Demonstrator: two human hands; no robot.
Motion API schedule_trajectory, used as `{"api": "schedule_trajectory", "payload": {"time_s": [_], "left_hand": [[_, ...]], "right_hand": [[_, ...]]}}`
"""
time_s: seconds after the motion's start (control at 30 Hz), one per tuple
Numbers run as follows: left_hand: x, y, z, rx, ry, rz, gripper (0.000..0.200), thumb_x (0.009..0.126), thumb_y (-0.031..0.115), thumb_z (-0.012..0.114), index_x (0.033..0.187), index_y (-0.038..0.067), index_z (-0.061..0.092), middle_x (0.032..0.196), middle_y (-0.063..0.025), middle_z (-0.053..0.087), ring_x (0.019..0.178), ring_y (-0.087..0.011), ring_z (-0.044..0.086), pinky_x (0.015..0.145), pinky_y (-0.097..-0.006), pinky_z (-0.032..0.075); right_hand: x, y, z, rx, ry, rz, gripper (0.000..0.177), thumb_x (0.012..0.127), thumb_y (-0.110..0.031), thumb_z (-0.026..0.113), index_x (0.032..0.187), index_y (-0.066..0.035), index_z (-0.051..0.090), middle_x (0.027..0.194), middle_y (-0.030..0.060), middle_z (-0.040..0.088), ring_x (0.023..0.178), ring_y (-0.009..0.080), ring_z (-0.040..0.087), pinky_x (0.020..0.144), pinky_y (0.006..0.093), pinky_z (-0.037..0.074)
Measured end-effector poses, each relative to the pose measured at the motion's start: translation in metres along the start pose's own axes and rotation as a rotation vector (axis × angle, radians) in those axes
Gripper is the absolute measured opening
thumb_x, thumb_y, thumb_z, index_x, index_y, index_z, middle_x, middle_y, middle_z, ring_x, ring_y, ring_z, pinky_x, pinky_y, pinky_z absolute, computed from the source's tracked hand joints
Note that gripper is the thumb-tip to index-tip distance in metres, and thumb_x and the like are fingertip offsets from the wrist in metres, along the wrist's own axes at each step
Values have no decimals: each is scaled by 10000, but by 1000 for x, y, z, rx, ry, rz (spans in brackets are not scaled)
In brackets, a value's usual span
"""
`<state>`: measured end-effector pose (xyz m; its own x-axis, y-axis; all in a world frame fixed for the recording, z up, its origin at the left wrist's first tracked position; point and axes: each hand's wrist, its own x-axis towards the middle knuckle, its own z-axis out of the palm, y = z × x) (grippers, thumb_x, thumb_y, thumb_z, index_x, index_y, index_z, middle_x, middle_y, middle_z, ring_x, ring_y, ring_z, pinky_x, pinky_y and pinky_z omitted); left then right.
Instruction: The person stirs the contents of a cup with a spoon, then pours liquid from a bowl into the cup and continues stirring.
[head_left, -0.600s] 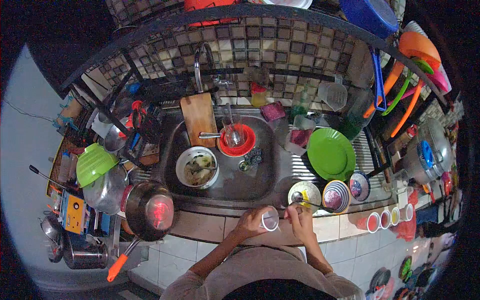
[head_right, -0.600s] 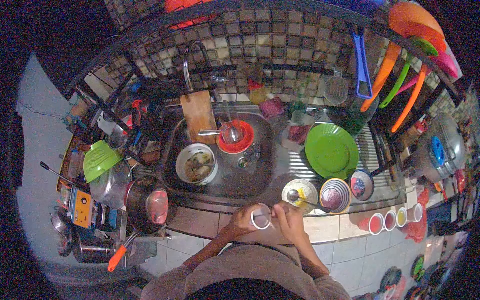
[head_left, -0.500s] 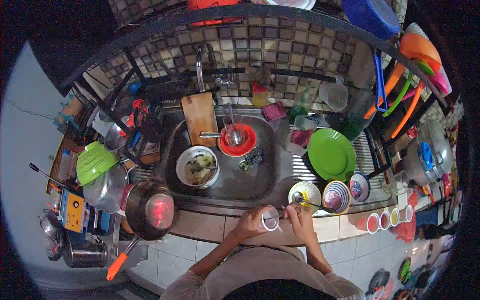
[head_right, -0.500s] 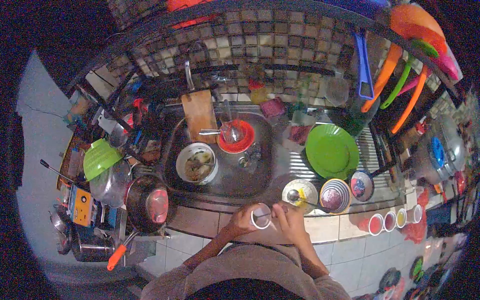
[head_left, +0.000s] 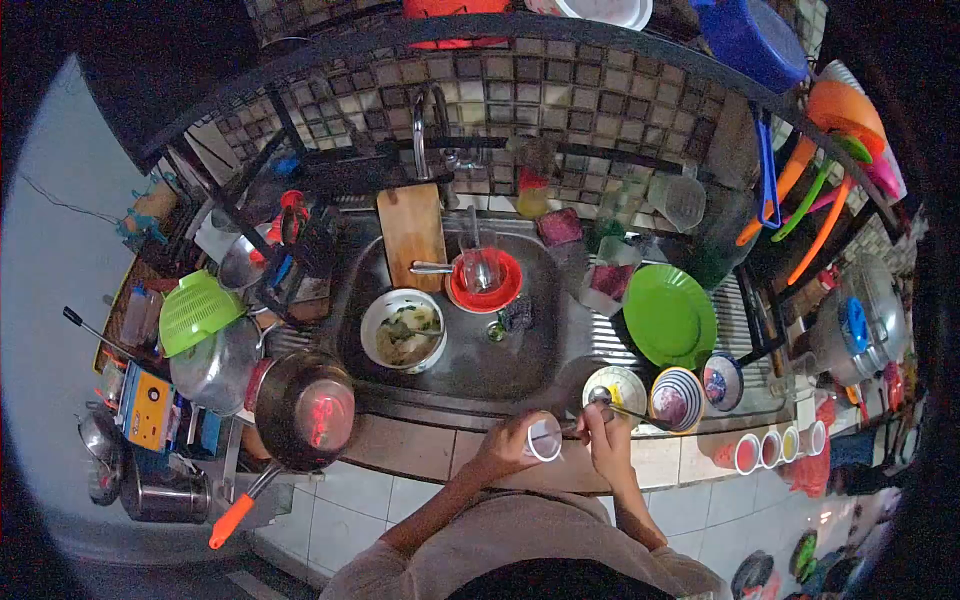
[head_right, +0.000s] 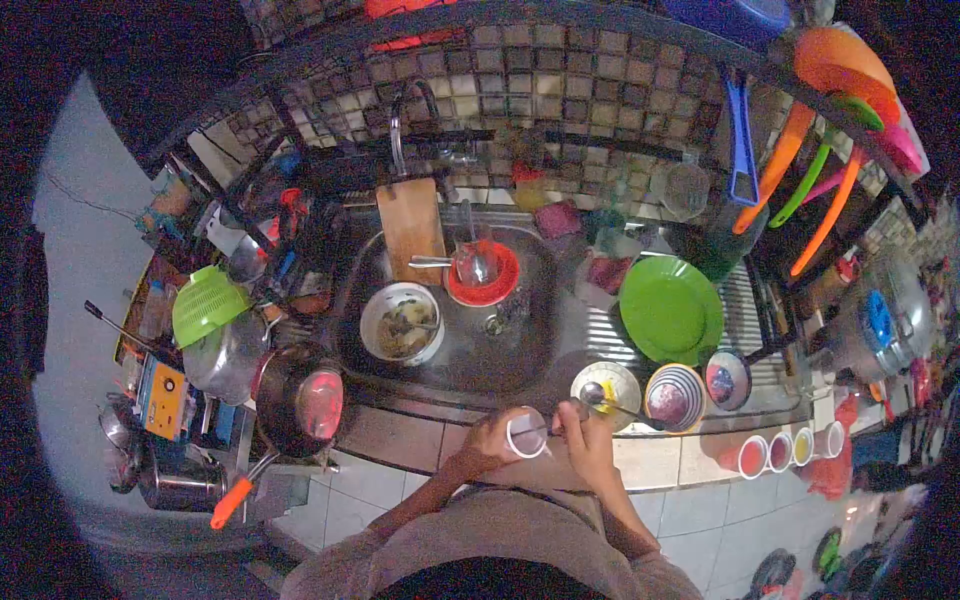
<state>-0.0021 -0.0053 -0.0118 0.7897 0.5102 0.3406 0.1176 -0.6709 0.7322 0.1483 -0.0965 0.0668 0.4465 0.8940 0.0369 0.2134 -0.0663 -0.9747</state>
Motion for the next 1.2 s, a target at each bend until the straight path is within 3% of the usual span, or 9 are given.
{"api": "schedule_trajectory", "payload": {"time_s": [0.4, 0.47, 0.5, 0.57, 0.67, 0.97, 1.1, 1.17, 1.2], "left_hand": [[3, 13, -6, 15, -20, -102, 674, 562, 210, 741, 1122, 55, 398, 1035, -141, 531, 900, -304, 545, 736, -375, 453], [1, 4, 0, 1, -32, -82, 676, 560, 207, 743, 1121, 57, 397, 1033, -138, 532, 899, -301, 548, 735, -371, 454], [1, 5, 0, -1, -32, -81, 676, 560, 207, 743, 1121, 57, 397, 1033, -138, 532, 899, -301, 548, 735, -371, 454], [2, 5, -1, -3, -24, -102, 670, 565, 207, 743, 1119, 54, 399, 1030, -140, 532, 896, -301, 549, 731, -369, 454], [2, -2, 3, -26, -48, -105, 670, 571, 215, 741, 1121, 50, 396, 1030, -146, 531, 897, -303, 547, 738, -371, 451], [3, 1, 0, -22, -20, -108, 676, 568, 234, 739, 1126, 68, 396, 1005, -154, 543, 884, -311, 550, 727, -383, 449], [4, 1, 0, -9, -89, -158, 678, 568, 236, 737, 1126, 65, 393, 984, -150, 553, 859, -314, 558, 714, -390, 450], [2, -5, 4, -13, -61, -122, 681, 571, 241, 736, 1131, 70, 390, 968, -145, 562, 844, -316, 562, 704, -390, 452], [3, -4, 3, -12, -61, -122, 681, 571, 241, 736, 1131, 70, 390, 968, -145, 562, 844, -316, 562, 704, -390, 452]], "right_hand": [[0, 4, -1, -208, -60, -121, 309, 865, -171, 412, 636, 4, 525, 584, 89, 523, 545, 202, 518, 533, 301, 398], [0, 11, 4, -35, 21, -152, 311, 879, -175, 395, 625, -24, 493, 537, 9, 458, 486, 76, 434, 455, 214, 344], [0, 7, 1, -36, 21, -152, 311, 879, -175, 395, 625, -24, 493, 537, 9, 458, 486, 76, 434, 455, 214, 344], [1, -3, -2, -238, -67, -159, 307, 863, -166, 411, 635, 6, 524, 590, 104, 528, 547, 206, 523, 530, 299, 399], [-1, 0, -1, -74, -15, -56, 300, 861, -165, 417, 637, 3, 527, 587, 104, 531, 536, 213, 525, 511, 305, 398], [2, -1, 0, -241, 1, -170, 303, 860, -173, 417, 636, -4, 530, 569, 98, 528, 507, 208, 518, 488, 303, 392], [1, 6, -1, -131, -29, -116, 295, 853, -164, 428, 632, -2, 535, 575, 106, 534, 516, 220, 528, 498, 308, 395], [2, 8, 2, -169, 14, -207, 302, 885, -182, 395, 647, -22, 491, 566, 17, 475, 491, 84, 445, 451, 215, 358], [2, 9, 1, -169, 14, -208, 302, 885, -182, 395, 647, -22, 491, 566, 17, 475, 491, 84, 445, 451, 215, 358]]}}
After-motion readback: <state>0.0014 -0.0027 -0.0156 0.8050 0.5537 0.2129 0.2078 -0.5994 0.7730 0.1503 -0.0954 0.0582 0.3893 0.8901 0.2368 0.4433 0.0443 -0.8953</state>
